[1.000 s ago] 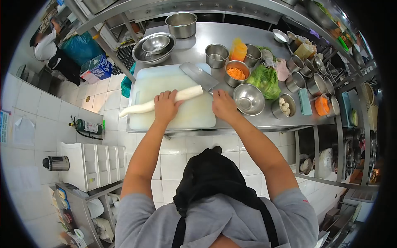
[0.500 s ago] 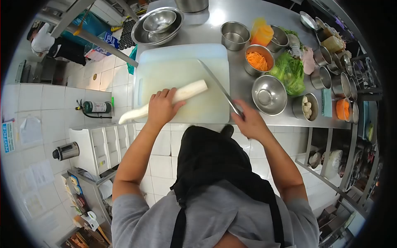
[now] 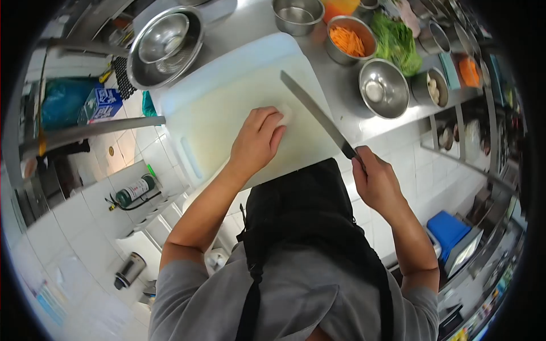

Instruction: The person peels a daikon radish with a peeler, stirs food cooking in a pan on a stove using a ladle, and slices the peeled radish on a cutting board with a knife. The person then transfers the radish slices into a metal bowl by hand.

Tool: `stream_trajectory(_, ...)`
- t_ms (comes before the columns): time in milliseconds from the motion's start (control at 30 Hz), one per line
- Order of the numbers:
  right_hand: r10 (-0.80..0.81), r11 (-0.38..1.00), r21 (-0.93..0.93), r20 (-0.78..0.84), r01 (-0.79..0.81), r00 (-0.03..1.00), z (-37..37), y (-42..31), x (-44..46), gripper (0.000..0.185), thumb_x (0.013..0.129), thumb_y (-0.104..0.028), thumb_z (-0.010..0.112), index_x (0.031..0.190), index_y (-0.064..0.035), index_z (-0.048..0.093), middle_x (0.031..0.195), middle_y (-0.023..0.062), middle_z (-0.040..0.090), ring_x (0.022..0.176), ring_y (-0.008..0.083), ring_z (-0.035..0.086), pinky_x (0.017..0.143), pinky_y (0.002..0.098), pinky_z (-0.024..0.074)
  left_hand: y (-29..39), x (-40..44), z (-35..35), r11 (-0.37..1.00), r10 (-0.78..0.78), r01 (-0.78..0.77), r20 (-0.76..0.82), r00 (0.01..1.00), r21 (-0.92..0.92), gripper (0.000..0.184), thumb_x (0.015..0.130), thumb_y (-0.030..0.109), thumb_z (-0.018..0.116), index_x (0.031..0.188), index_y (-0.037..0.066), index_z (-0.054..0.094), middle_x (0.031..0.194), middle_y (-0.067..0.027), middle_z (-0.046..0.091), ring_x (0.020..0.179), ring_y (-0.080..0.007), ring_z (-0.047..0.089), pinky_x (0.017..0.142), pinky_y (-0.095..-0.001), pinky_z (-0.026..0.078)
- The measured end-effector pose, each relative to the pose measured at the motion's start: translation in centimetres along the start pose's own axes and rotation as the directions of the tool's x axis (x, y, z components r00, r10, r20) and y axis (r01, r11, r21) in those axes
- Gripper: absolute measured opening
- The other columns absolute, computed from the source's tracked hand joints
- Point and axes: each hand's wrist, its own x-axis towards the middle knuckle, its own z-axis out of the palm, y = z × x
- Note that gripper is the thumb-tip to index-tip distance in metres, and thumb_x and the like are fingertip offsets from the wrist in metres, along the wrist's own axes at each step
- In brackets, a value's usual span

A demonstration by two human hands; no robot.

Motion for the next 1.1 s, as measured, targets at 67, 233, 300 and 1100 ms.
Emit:
stream_trajectory(67, -0.004, 0.998, -0.068, -0.025, 0.002, 1.000, 0.4, -1.5, -1.5, 0.011, 0.096, -0.008, 0.058, 0.102, -0.0030, 0.050, 0.084, 0.0212, 0.063, 0.067, 0.0461, 0.062, 0.056, 0.0531, 0.0502, 0.1, 0.2, 0.1, 1.000, 0.012, -0.012, 0.026, 1.000, -0.004, 0.028, 0.083, 0.004, 0.074, 0.109, 0.002, 0.062, 0.114, -0.0130, 0.060, 0.102, -0.0333, 0.060, 0.081, -0.0409, 0.053)
stream_trajectory(233, -0.012, 0.972, -0.235, 0.045, 0.022, 0.999, 1.4, -2.0, -2.7, 0.013, 0.091, -0.006, 0.060, 0.101, -0.0038, 0.051, 0.075, 0.0115, 0.057, 0.057, 0.0338, 0.063, 0.048, 0.0439, 0.0532, 0.3, 0.8, 0.1, 1.000, 0.009, -0.010, 0.057, 0.998, 0.019, 0.021, 0.083, 0.000, 0.071, 0.102, 0.000, 0.061, 0.113, -0.0109, 0.060, 0.105, -0.0327, 0.059, 0.086, -0.0409, 0.052)
stream_trajectory(300, -0.012, 0.970, -0.241, 0.056, 0.025, 0.998, 1.5, -1.9, -3.0, 0.014, 0.090, -0.005, 0.060, 0.101, -0.0037, 0.051, 0.075, 0.0111, 0.056, 0.057, 0.0321, 0.064, 0.047, 0.0428, 0.0533, 0.2, 0.6, 0.2, 0.999, 0.006, -0.008, 0.080, 0.997, 0.034, 0.021, 0.083, 0.000, 0.071, 0.102, 0.000, 0.061, 0.113, -0.0115, 0.060, 0.105, -0.0330, 0.059, 0.086, -0.0411, 0.052)
stream_trajectory(1100, 0.074, 0.940, -0.337, 0.360, 0.056, 0.930, 0.9, -3.9, 3.1, 0.015, 0.088, -0.003, 0.056, 0.097, -0.0003, 0.044, 0.068, 0.0163, 0.064, 0.057, 0.0335, 0.069, 0.047, 0.0415, 0.0559, -1.7, 1.6, 0.0, 0.997, -0.042, 0.048, 0.116, 0.992, -0.054, 0.023, 0.082, -0.004, 0.069, 0.103, -0.003, 0.060, 0.113, -0.0177, 0.059, 0.105, -0.0379, 0.058, 0.086, -0.0434, 0.052)
